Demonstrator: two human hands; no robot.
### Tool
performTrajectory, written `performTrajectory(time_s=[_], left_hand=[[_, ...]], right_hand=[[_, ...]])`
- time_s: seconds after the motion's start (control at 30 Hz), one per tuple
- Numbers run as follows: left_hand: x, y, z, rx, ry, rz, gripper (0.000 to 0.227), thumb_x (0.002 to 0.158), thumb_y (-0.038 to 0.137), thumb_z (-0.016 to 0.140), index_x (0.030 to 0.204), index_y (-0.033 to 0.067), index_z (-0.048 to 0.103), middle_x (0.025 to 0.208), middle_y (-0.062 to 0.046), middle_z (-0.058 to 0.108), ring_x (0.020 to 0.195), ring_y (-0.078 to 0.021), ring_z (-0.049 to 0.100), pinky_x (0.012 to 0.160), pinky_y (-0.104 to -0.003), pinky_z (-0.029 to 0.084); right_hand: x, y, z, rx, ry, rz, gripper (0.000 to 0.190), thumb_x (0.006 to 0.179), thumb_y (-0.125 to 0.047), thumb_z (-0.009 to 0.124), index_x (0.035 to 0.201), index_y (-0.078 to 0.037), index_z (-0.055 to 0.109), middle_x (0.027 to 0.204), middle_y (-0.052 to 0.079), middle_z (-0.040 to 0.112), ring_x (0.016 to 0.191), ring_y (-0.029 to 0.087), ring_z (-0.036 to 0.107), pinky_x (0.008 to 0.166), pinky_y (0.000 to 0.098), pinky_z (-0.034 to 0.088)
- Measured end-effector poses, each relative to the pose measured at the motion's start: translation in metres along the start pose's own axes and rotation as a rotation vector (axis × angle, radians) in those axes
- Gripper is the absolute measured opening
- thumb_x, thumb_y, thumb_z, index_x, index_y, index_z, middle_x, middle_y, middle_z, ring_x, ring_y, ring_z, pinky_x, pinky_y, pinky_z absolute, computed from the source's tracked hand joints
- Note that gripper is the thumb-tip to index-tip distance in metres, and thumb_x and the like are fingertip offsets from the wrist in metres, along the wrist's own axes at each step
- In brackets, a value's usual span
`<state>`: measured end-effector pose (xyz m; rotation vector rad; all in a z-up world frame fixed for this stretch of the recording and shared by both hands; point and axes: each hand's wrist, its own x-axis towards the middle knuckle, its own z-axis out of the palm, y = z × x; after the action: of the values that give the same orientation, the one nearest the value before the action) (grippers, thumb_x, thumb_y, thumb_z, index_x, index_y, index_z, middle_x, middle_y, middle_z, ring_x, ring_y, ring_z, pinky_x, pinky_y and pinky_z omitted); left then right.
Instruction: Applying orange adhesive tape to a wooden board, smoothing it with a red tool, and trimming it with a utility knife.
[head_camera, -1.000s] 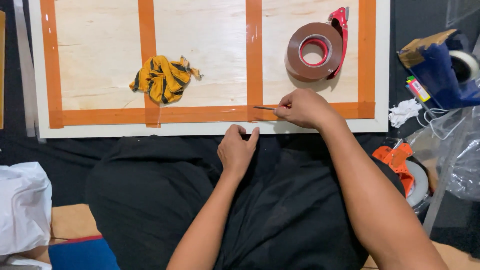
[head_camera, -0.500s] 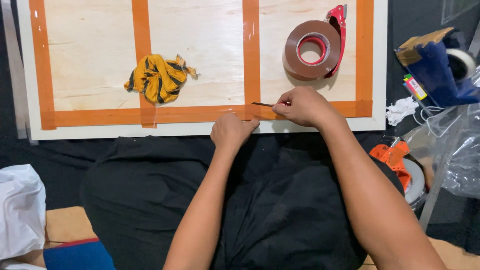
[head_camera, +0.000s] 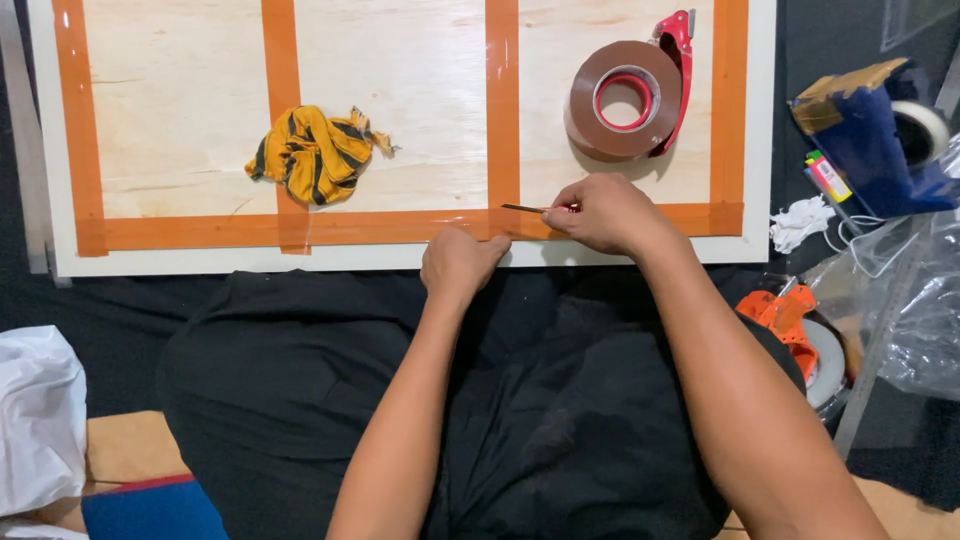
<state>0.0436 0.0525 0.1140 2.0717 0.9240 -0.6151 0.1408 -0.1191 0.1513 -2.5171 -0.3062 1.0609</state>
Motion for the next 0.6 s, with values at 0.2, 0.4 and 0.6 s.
performTrajectory(time_s=[0.2,0.4,0.6], left_hand=[[0.026,-0.065,0.035,-0.045,0.113,0.144,0.039,0.082,0.041,0.069,0.063,0.0069,0.068,0.062,-0.017,0.066,0.075,-0.0444,0.071,0.063,-0.049,0.054],[0.002,-0.069,0.068,0.031,0.479,0.348,0.034,0.086,0.045,0.075,0.093,0.0129,0.065,0.082,-0.009,0.069,0.08,-0.0373,0.073,0.066,-0.052,0.059],[-0.008,-0.03,0.053,0.028,0.332,0.133,0.032,0.087,0.046,0.066,0.093,0.015,0.066,0.091,-0.01,0.071,0.09,-0.0409,0.073,0.077,-0.052,0.056]], right_hand=[[0.001,0.003,-0.001,0.022,0.018,-0.024,0.032,0.083,-0.036,0.061,0.097,-0.016,0.083,0.086,0.014,0.076,0.096,0.037,0.07,0.088,0.0463,0.055],[0.006,0.006,0.004,0.022,0.037,-0.048,0.031,0.083,-0.037,0.063,0.095,-0.017,0.082,0.086,0.013,0.077,0.096,0.037,0.071,0.086,0.0468,0.055],[0.002,0.007,-0.001,0.021,0.028,-0.044,0.031,0.083,-0.037,0.062,0.096,-0.017,0.082,0.087,0.013,0.077,0.098,0.037,0.071,0.088,0.047,0.055]])
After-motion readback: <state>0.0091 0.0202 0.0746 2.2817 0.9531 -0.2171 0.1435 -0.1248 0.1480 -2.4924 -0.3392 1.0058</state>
